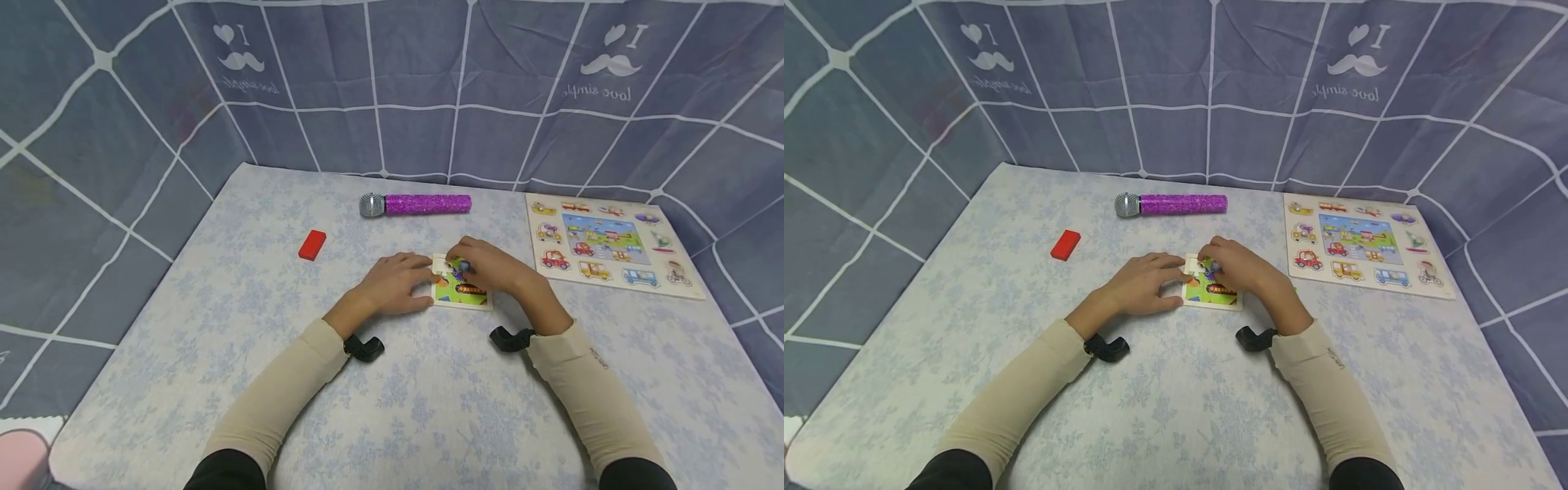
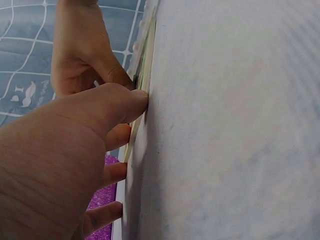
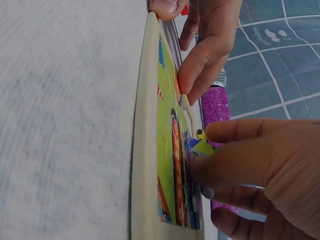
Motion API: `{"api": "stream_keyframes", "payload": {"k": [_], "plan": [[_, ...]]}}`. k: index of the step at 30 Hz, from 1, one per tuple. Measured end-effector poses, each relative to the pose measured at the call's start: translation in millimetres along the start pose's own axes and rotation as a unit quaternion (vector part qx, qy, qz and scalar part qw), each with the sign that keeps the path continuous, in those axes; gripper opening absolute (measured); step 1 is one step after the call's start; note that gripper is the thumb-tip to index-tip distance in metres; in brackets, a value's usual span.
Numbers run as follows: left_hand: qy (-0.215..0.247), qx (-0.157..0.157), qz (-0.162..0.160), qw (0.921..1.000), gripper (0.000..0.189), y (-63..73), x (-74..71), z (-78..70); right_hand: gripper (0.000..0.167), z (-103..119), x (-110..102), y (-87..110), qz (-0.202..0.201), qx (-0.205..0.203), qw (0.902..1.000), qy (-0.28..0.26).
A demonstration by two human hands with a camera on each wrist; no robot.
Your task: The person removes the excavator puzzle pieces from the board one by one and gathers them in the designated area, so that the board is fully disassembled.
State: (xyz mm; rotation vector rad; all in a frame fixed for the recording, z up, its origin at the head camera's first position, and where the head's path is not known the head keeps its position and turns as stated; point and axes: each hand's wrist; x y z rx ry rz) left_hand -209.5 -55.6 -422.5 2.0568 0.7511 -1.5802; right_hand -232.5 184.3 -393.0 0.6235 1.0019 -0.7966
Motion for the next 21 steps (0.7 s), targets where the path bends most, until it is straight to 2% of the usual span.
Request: {"api": "stream_keyframes", "payload": {"k": [5,21], "plan": [[0.001,-0.002,0.003,1.0000,0.046,0.5,-0.8,-0.9,0.035,-1.8,0.9,1.2,-0.009,0.003,0.9999,0.008],[-0.002,0.000,0.000,1.0000,0.046,1.4,-0.5,-1.4,0.046,-6.4,1.6,7.7,-0.035,-0.024,0.9983,0.039]]}}
Point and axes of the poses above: each hand's wrist, its own y-axis away from the middle knuckle, its own x-axis out of the palm, z = x × y, and after that the axes turned 7 degrees about x, right-handed
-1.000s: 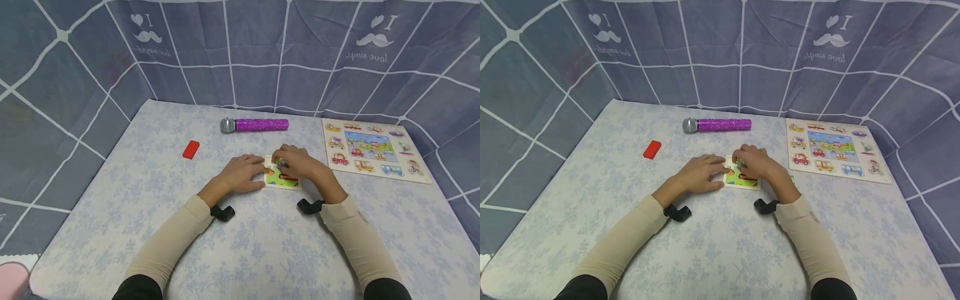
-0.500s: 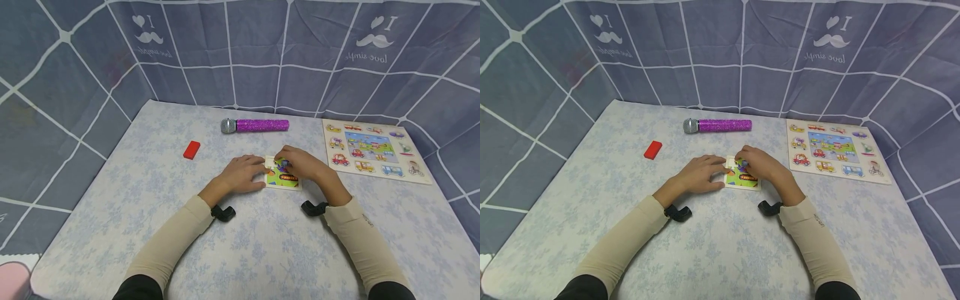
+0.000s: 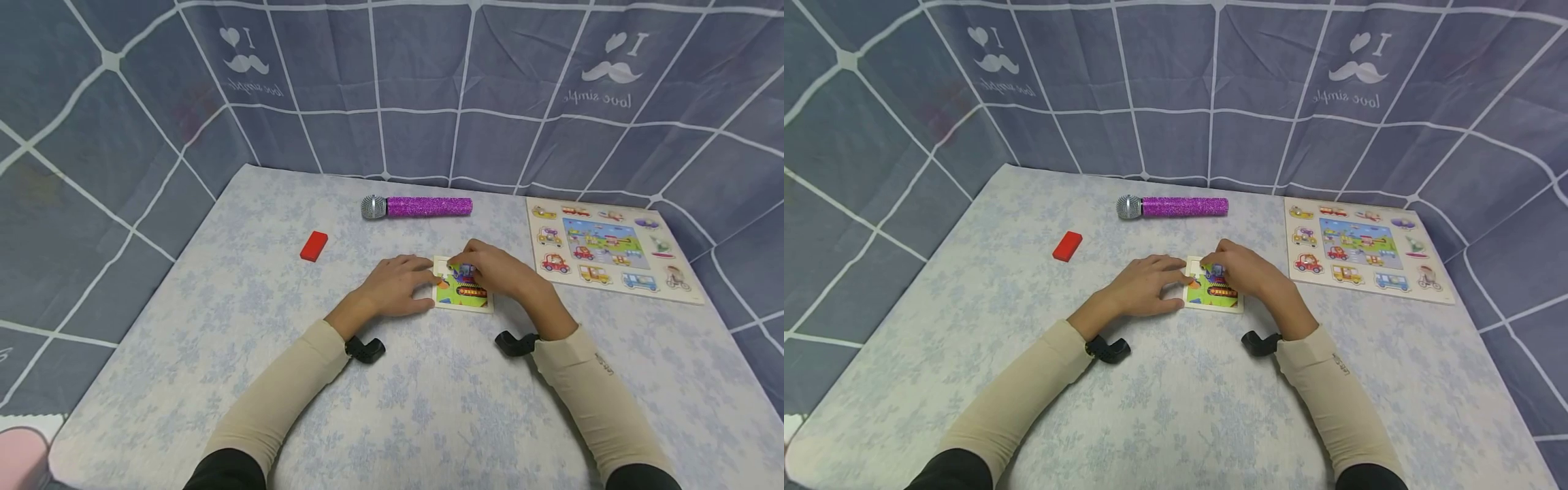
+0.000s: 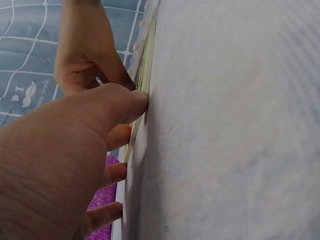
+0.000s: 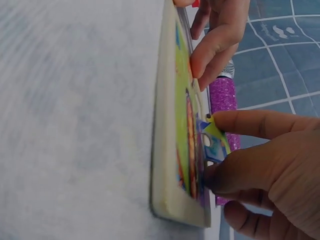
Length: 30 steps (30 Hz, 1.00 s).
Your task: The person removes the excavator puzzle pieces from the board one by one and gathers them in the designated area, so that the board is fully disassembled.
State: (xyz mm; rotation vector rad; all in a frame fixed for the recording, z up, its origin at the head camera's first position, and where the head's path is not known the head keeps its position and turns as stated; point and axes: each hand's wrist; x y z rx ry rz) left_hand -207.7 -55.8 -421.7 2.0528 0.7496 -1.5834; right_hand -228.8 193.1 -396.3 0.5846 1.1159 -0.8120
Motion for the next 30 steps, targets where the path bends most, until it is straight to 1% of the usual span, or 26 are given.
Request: {"api": "stream_keyframes", "payload": {"k": [6,10,16,19,21,24,26,30], "plan": [[0.002,-0.001,0.002,1.0000,0.048,0.3,0.5,-0.5,0.044,-2,-2,0.6,-0.030,-0.023,0.9991,0.020],[0.001,-0.001,0.004,1.0000,0.049,-0.9,1.1,-0.7,0.039,-6,-8,4.8,-0.052,-0.013,0.9986,0.002],[0.001,-0.003,0.010,0.9999,0.050,-2.4,0.8,0.3,0.014,-20,-10,22.9,-0.092,0.014,0.9951,-0.031],[-0.002,-0.009,0.010,0.9999,0.050,-2.0,0.3,1.3,0.012,-26,-7,29.8,-0.098,0.021,0.9942,-0.039],[-0.003,-0.012,0.010,0.9999,0.050,-1.7,0.2,1.8,0.014,-29,-5,31.9,-0.098,0.019,0.9938,-0.049],[-0.002,-0.010,0.008,0.9999,0.050,-1.4,0.0,2.3,0.019,-28,-3,31.8,-0.085,0.015,0.9944,-0.060],[0.000,-0.006,0.008,1.0000,0.050,-1.5,0.1,2.4,0.023,-26,-1,29.9,-0.066,0.014,0.9957,-0.062],[0.003,0.000,0.009,1.0000,0.050,-1.7,0.4,2.4,0.037,-20,1,24.2,-0.026,0.014,0.9978,-0.060]]}}
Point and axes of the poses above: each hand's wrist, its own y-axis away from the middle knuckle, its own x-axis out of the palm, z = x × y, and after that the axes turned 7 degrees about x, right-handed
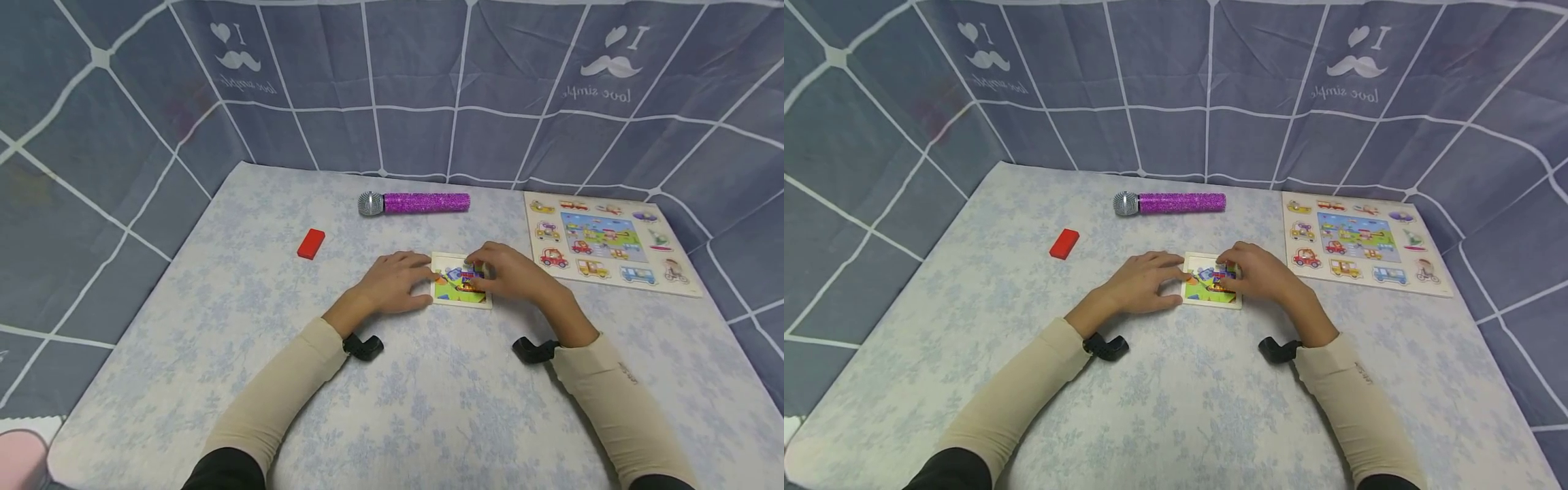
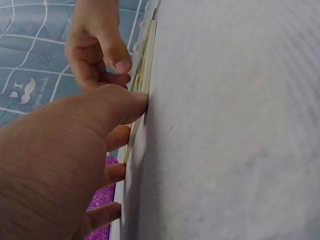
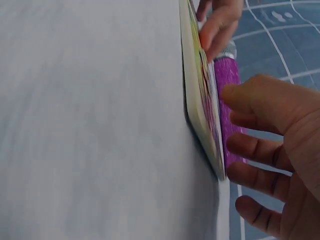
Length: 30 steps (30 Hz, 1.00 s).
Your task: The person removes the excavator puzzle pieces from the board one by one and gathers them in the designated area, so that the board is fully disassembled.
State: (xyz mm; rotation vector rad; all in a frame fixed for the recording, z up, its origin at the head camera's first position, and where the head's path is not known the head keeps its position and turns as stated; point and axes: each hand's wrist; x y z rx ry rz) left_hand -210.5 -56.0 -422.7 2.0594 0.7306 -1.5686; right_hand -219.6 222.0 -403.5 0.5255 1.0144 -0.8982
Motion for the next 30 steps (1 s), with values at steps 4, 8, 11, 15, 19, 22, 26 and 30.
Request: {"api": "stream_keyframes", "payload": {"k": [4,8,11,15,19,22,26,30], "plan": [[-0.001,0.000,0.000,1.0000,0.051,0.1,-0.9,0.3,0.043,6,2,-7.3,0.018,-0.010,0.9997,0.015],[0.003,0.002,0.003,1.0000,0.050,0.3,-0.5,-0.1,0.032,7,6,-11.8,0.021,-0.018,0.9987,0.042],[0.003,0.000,0.003,1.0000,0.050,0.1,0.0,-0.9,0.028,8,6,-12.3,0.017,-0.010,0.9982,0.057],[-0.002,-0.004,0.000,1.0000,0.048,0.1,-0.1,-1.8,0.025,10,5,-12.1,0.002,-0.001,0.9971,0.075],[-0.003,-0.002,-0.003,1.0000,0.047,1.0,0.2,-2.2,0.018,10,5,-10.5,-0.009,0.004,0.9977,0.067],[-0.002,0.003,-0.007,1.0000,0.047,1.4,0.9,-2.2,0.013,7,5,-7.0,-0.019,-0.003,0.9995,0.026],[-0.004,0.006,-0.012,0.9999,0.047,1.1,1.6,-2.0,0.007,2,-1,3.8,-0.042,-0.011,0.9964,-0.073],[-0.006,0.003,-0.012,0.9999,0.048,0.9,1.4,-1.8,0.005,-9,-15,23.8,-0.070,0.026,0.9890,-0.127]]}}
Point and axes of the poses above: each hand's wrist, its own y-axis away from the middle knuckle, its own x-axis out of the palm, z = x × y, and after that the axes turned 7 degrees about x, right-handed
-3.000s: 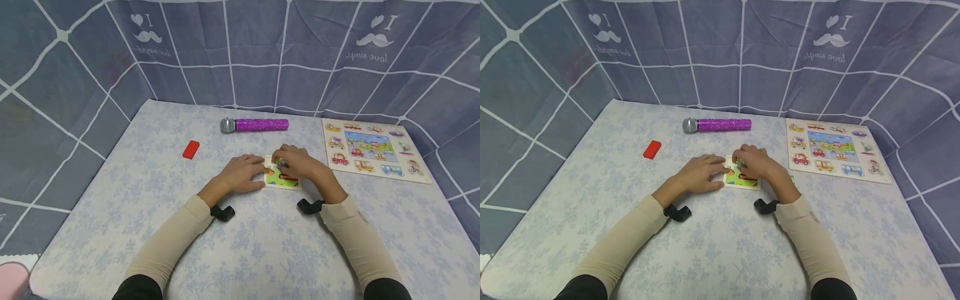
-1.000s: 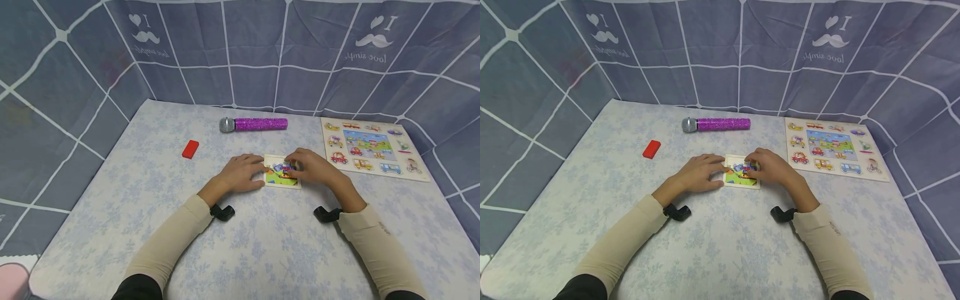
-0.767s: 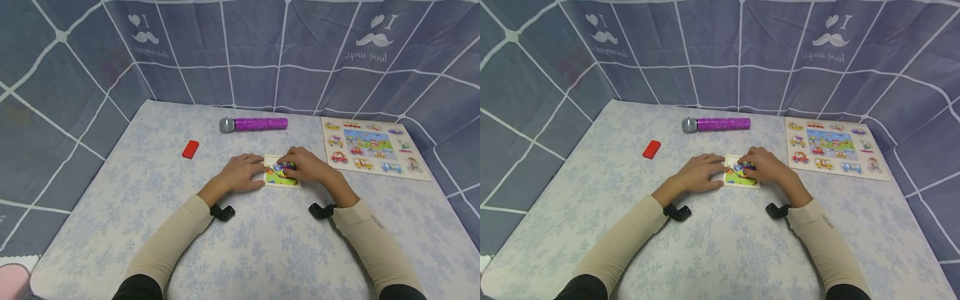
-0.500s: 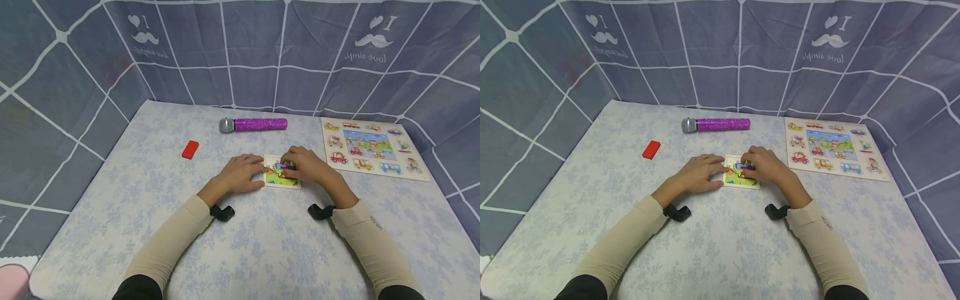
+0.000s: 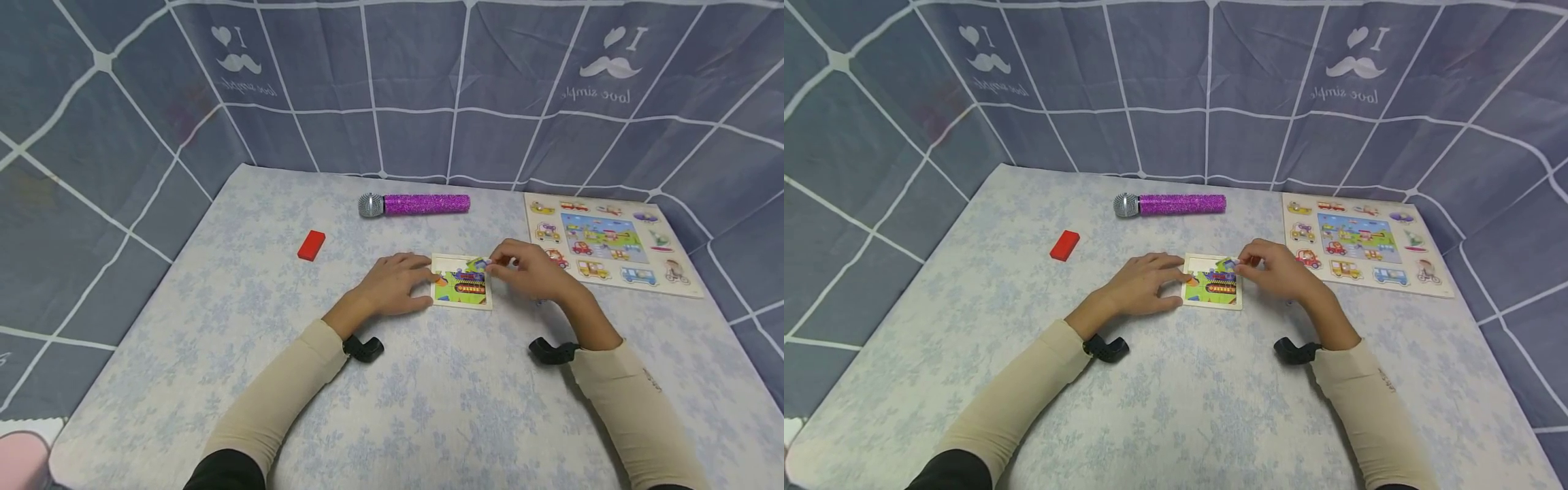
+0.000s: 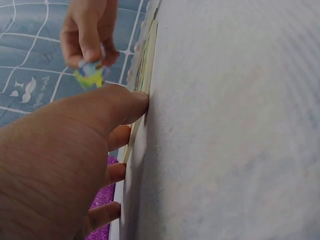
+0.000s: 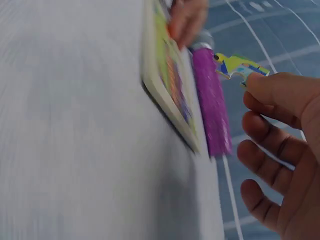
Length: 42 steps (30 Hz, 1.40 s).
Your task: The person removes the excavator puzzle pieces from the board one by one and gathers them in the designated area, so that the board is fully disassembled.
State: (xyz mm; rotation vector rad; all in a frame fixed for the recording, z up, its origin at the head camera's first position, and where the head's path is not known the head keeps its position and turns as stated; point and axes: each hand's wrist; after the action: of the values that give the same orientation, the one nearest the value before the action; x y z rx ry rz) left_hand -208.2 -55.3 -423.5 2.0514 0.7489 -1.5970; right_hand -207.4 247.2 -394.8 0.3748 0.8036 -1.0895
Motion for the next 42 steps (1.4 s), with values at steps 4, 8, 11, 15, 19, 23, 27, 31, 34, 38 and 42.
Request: {"api": "stream_keyframes", "payload": {"k": [4,8,11,15,19,23,27,31,34,38,42], "plan": [[0.001,-0.001,0.003,1.0000,0.049,0.4,0.2,-0.3,0.010,-14,-21,26.3,-0.014,0.073,0.9972,-0.008],[0.005,-0.003,0.004,1.0000,0.048,1.1,0.6,-0.2,0.014,-30,-40,55.6,-0.011,0.133,0.9909,-0.017],[0.007,-0.003,0.005,1.0000,0.048,1.2,0.6,0.0,0.016,-44,-50,76.5,-0.013,0.173,0.9842,-0.034],[0.008,-0.006,0.003,0.9999,0.049,1.8,0.6,1.2,0.023,-62,-59,93.9,-0.009,0.218,0.9738,-0.064],[0.005,-0.007,0.002,1.0000,0.049,1.6,2.5,2.8,0.028,-70,-61,98.0,0.010,0.259,0.9630,-0.073],[0.007,-0.002,0.001,1.0000,0.050,1.2,3.4,2.8,0.031,-69,-61,98.1,0.033,0.296,0.9535,-0.048],[0.007,-0.003,0.002,1.0000,0.050,1.0,3.3,2.0,0.031,-66,-62,97.3,0.048,0.309,0.9498,-0.013],[0.006,-0.004,0.003,1.0000,0.050,0.9,3.2,2.3,0.031,-66,-62,97.8,0.048,0.315,0.9480,-0.006],[0.008,-0.006,0.005,0.9999,0.049,1.2,3.1,3.0,0.023,-67,-62,97.7,0.035,0.294,0.9553,-0.008],[0.009,-0.008,0.005,0.9999,0.048,0.9,3.3,3.7,0.014,-69,-60,97.2,0.017,0.247,0.9687,0.006],[0.012,-0.006,0.005,0.9999,0.049,0.6,3.3,2.9,0.008,-70,-59,97.6,0.010,0.221,0.9750,0.019]]}}
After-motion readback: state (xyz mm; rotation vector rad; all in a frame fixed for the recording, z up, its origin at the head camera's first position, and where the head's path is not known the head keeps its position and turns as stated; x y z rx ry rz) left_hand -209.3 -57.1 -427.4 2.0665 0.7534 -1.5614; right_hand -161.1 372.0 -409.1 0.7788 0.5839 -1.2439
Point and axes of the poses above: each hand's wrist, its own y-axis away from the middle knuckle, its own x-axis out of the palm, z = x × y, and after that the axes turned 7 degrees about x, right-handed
